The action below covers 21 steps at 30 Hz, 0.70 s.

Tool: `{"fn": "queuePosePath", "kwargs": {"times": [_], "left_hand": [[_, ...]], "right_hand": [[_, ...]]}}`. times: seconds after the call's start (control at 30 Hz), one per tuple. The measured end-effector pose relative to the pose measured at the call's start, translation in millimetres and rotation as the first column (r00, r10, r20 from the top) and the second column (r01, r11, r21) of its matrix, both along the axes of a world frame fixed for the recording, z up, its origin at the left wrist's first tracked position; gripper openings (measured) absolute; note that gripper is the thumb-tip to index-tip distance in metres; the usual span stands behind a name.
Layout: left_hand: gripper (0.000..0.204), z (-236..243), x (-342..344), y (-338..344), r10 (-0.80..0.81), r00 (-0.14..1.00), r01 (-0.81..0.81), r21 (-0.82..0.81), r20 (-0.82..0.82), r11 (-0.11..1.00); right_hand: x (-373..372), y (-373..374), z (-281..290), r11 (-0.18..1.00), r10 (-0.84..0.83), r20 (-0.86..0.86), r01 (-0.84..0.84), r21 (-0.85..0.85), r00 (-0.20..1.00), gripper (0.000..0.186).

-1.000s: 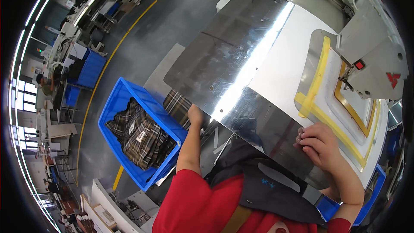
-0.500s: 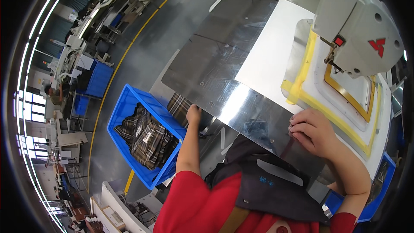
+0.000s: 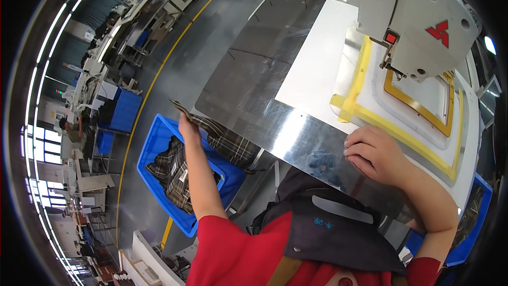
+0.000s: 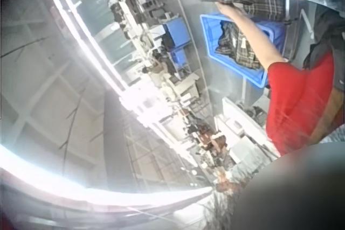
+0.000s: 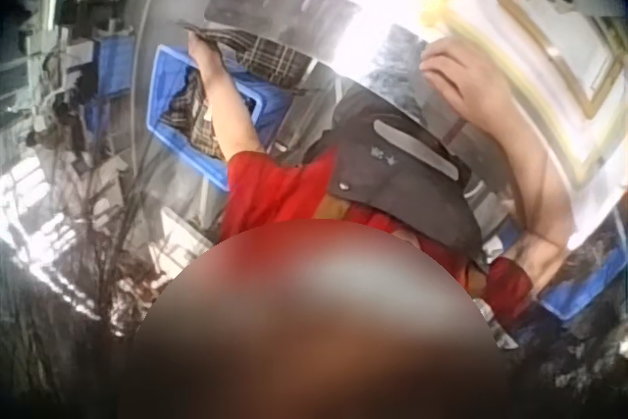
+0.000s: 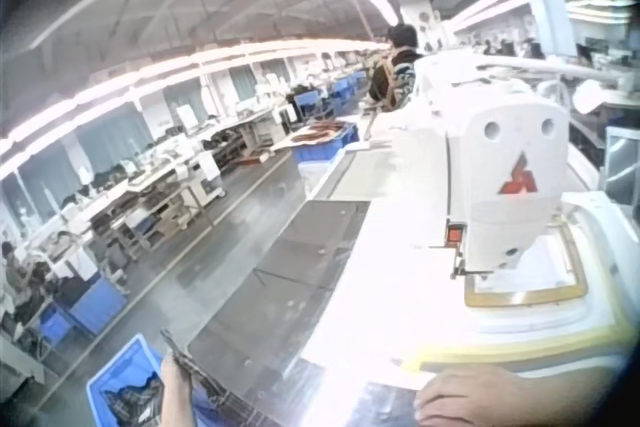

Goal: Operating an automated pattern stitching machine to attach labels to fabric panels.

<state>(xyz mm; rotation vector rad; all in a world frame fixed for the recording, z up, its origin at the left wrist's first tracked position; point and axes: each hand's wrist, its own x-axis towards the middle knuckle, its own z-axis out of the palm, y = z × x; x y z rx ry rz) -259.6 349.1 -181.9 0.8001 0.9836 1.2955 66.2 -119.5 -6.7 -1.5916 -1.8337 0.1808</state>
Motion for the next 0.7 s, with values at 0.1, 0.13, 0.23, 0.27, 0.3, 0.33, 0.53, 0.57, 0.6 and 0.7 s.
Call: {"fn": "queuePosePath", "kwargs": {"times": [0.1, 0.13, 0.23, 0.27, 0.3, 0.33, 0.53, 0.57, 0.6, 0.7], "left_hand": [[0.024, 113, 16, -35, -0.267, 0.945, 0.286, 0.079, -0.187, 0.955], [0.023, 146, 33, -60, -0.245, 0.940, 0.272, 0.089, -0.238, 0.958], [0.019, 208, 95, -149, -0.470, 0.762, 0.589, 0.177, -0.446, 0.788], [0.016, 217, 122, -181, -0.423, 0.711, 0.593, 0.156, -0.561, 0.790], [0.015, 201, 122, -169, -0.470, 0.455, 0.847, 0.205, -0.756, 0.490], [0.015, 211, 153, -202, -0.466, 0.434, 0.884, 0.265, -0.771, 0.384], [0.016, 200, 225, -255, -0.174, 0.154, 0.987, 0.160, -0.973, -0.018], [0.016, 207, 231, -252, -0.093, 0.124, 0.990, 0.129, -0.988, -0.053], [0.017, 212, 240, -249, -0.010, 0.096, 0.992, 0.096, -0.995, -0.083], [0.035, 215, 276, -238, 0.057, 0.268, 0.957, 0.259, -0.962, -0.128]], "right_hand": [[3, 4, 0, 1.000, 0.000, 0.000, 0.000, -0.008, 1.000, 0.011], [3, 4, 0, 1.000, 0.010, 0.007, -0.010, -0.010, 1.000, 0.011], [6, 2, -7, 0.999, 0.032, 0.009, -0.032, 0.032, 0.999, 0.014], [7, -1, -8, 0.999, 0.010, 0.015, -0.010, 0.035, 1.000, 0.014], [2, -2, -2, 0.998, 0.017, 0.041, -0.020, 0.062, 0.999, 0.016], [5, -3, -5, 0.998, -0.008, 0.066, 0.004, 0.061, 0.998, 0.018], [14, -8, -5, 0.980, -0.197, 0.040, 0.196, 0.034, 0.980, 0.029], [14, -7, -4, 0.975, -0.221, 0.047, 0.220, 0.037, 0.974, 0.029], [13, -6, -5, 0.972, -0.234, 0.029, 0.234, 0.013, 0.972, 0.031], [12, -4, -2, 0.962, -0.274, 0.027, 0.275, -0.004, 0.961, 0.034]]}}
